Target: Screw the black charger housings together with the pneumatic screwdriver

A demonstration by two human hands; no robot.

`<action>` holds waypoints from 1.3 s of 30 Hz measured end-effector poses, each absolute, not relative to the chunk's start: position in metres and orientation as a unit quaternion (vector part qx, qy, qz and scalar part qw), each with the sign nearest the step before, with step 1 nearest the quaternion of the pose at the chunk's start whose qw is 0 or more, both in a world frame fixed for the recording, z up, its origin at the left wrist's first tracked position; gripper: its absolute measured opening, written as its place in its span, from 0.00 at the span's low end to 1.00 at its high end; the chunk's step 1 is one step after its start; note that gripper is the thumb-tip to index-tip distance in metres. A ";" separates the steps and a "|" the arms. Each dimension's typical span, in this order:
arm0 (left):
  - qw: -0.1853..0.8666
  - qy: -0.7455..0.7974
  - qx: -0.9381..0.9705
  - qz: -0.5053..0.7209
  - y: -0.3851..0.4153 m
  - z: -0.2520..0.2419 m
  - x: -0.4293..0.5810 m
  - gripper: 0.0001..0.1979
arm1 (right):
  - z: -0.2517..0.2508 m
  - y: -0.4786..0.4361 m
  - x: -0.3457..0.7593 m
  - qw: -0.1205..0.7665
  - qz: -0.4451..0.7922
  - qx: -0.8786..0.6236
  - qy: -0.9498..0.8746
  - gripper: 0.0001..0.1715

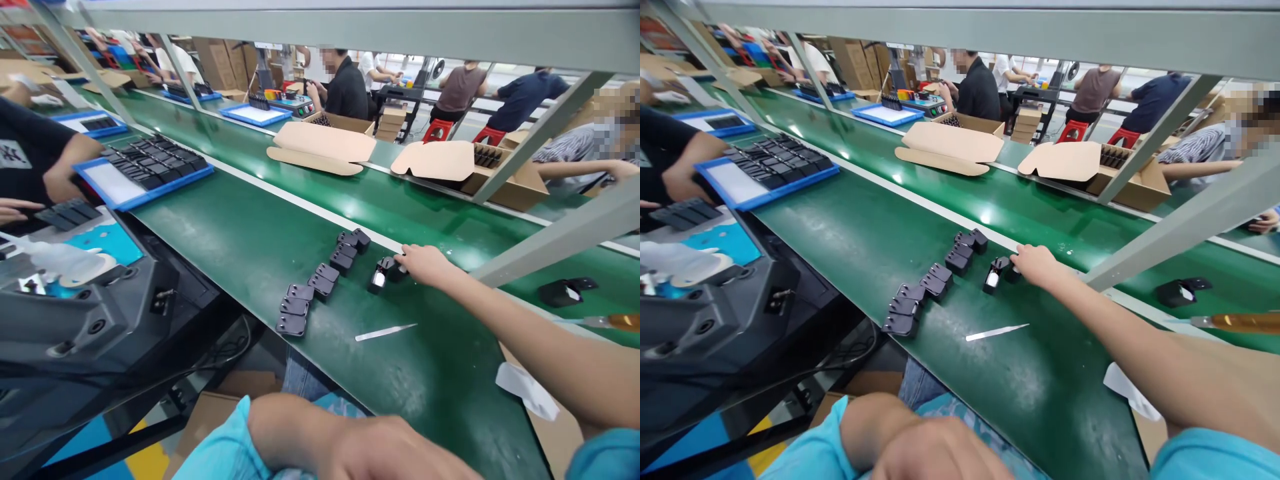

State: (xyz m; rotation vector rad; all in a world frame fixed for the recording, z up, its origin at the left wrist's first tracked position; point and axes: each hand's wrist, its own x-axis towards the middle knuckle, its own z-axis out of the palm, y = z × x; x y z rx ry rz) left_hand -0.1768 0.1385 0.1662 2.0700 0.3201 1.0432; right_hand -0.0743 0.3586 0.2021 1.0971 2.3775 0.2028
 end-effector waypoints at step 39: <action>0.052 0.648 0.609 0.454 0.193 0.086 -0.473 0.16 | 0.184 0.374 -0.358 0.134 -0.064 0.040 0.988 0.35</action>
